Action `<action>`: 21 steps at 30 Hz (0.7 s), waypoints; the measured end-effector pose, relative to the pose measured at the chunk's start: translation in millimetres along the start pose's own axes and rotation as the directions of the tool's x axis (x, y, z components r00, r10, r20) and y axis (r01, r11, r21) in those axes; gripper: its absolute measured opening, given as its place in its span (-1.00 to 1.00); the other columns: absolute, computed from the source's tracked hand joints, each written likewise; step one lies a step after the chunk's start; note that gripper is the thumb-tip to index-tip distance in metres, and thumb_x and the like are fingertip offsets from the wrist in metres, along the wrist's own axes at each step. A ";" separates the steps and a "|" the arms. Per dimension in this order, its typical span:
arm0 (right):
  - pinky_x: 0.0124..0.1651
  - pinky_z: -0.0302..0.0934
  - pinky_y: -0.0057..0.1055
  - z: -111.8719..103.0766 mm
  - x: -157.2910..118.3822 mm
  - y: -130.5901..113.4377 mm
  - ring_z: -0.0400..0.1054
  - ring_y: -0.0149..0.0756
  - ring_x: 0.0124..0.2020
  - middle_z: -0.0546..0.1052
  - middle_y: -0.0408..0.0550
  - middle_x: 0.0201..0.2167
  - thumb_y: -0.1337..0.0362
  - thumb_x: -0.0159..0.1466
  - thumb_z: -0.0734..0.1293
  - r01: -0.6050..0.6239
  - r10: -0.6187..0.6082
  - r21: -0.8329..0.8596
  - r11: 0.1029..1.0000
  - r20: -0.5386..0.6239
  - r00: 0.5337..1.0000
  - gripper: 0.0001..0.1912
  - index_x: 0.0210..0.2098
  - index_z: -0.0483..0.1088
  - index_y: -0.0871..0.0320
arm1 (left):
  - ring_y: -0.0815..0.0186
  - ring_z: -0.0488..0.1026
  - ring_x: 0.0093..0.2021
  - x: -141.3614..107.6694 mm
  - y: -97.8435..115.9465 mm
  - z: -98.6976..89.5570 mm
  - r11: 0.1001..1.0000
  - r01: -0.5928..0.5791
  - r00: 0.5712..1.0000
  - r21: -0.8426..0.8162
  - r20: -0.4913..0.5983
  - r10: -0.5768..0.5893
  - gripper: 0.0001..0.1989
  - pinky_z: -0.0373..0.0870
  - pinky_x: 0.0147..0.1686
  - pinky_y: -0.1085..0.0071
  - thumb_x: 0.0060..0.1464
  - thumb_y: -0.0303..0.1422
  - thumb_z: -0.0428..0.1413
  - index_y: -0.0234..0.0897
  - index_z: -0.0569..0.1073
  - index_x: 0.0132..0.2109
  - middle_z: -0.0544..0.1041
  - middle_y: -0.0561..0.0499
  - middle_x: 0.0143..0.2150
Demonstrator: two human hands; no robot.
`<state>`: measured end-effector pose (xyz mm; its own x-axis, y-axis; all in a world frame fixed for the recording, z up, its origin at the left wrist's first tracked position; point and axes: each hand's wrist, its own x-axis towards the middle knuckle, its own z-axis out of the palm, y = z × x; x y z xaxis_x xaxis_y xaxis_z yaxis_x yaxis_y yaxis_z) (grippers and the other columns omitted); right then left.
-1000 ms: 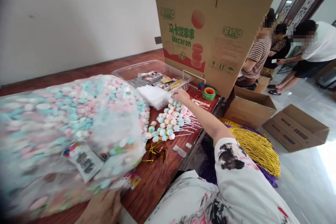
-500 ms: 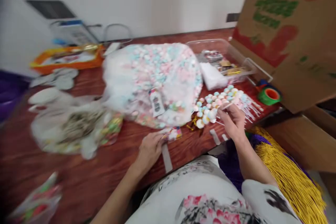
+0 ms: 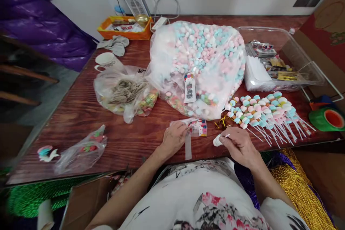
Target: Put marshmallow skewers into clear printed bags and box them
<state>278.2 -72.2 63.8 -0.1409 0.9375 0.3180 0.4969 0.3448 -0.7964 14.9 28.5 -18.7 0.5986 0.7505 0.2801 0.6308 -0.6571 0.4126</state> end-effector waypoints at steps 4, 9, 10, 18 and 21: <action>-0.38 0.26 -0.32 0.5 3.7 -8.9 0.39 -0.30 -0.46 0.53 -0.13 -0.47 0.35 0.25 0.33 -0.048 0.112 0.231 0.972 -0.275 0.955 -0.87 -0.37 0.51 0.04 | 0.31 0.34 -0.37 8.0 -4.7 1.8 0.959 0.069 0.989 -0.274 -0.106 -0.102 -0.81 0.29 -0.29 0.33 0.15 -0.45 0.07 -0.28 0.48 -0.42 0.45 0.01 -0.45; -0.47 0.23 -0.38 2.5 25.6 -10.8 0.32 -0.37 -0.58 0.47 -0.17 -0.58 0.31 0.17 0.40 0.089 0.275 0.478 0.874 -0.636 0.721 -0.97 -0.35 0.50 0.10 | 0.30 0.38 -0.36 6.2 -11.0 6.6 0.964 0.055 0.989 -0.259 -0.121 -0.089 -0.85 0.30 -0.29 0.35 0.12 -0.44 0.11 -0.27 0.48 -0.41 0.48 0.01 -0.43; -0.48 0.23 -0.39 2.7 30.6 -9.4 0.32 -0.38 -0.58 0.46 -0.18 -0.59 0.32 0.16 0.40 0.124 0.279 0.491 0.862 -0.665 0.693 -0.97 -0.36 0.50 0.11 | 0.29 0.40 -0.33 4.1 -11.5 7.2 0.979 0.023 0.994 -0.201 -0.096 -0.043 -0.88 0.31 -0.27 0.34 0.14 -0.43 0.10 -0.28 0.50 -0.36 0.50 -0.02 -0.39; -0.50 0.22 -0.44 23.7 41.5 1.1 0.36 -0.41 -0.57 0.44 -0.19 -0.54 0.31 0.16 0.42 0.103 0.275 0.456 0.884 -0.685 0.674 -0.95 -0.38 0.46 0.13 | 0.21 0.35 -0.28 -0.1 8.2 -4.9 0.960 -0.092 0.996 0.264 0.035 0.086 -0.75 0.22 -0.29 0.29 0.16 -0.48 0.04 -0.21 0.49 -0.05 0.47 -0.07 -0.33; -0.49 0.22 -0.43 26.4 37.8 4.5 0.35 -0.41 -0.56 0.44 -0.19 -0.54 0.30 0.16 0.42 0.084 0.278 0.435 0.896 -0.699 0.659 -0.95 -0.37 0.46 0.12 | 0.11 0.33 -0.16 2.5 13.5 -6.1 0.963 -0.055 0.998 0.264 -0.002 0.057 -0.80 0.21 -0.22 0.19 0.15 -0.43 0.06 -0.21 0.49 -0.09 0.49 -0.15 -0.19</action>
<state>252.5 -34.0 58.6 0.6436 0.6815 0.3482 0.0610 0.4078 -0.9110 22.0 21.9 -7.1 0.6327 0.7117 0.3053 0.7051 -0.6924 0.1528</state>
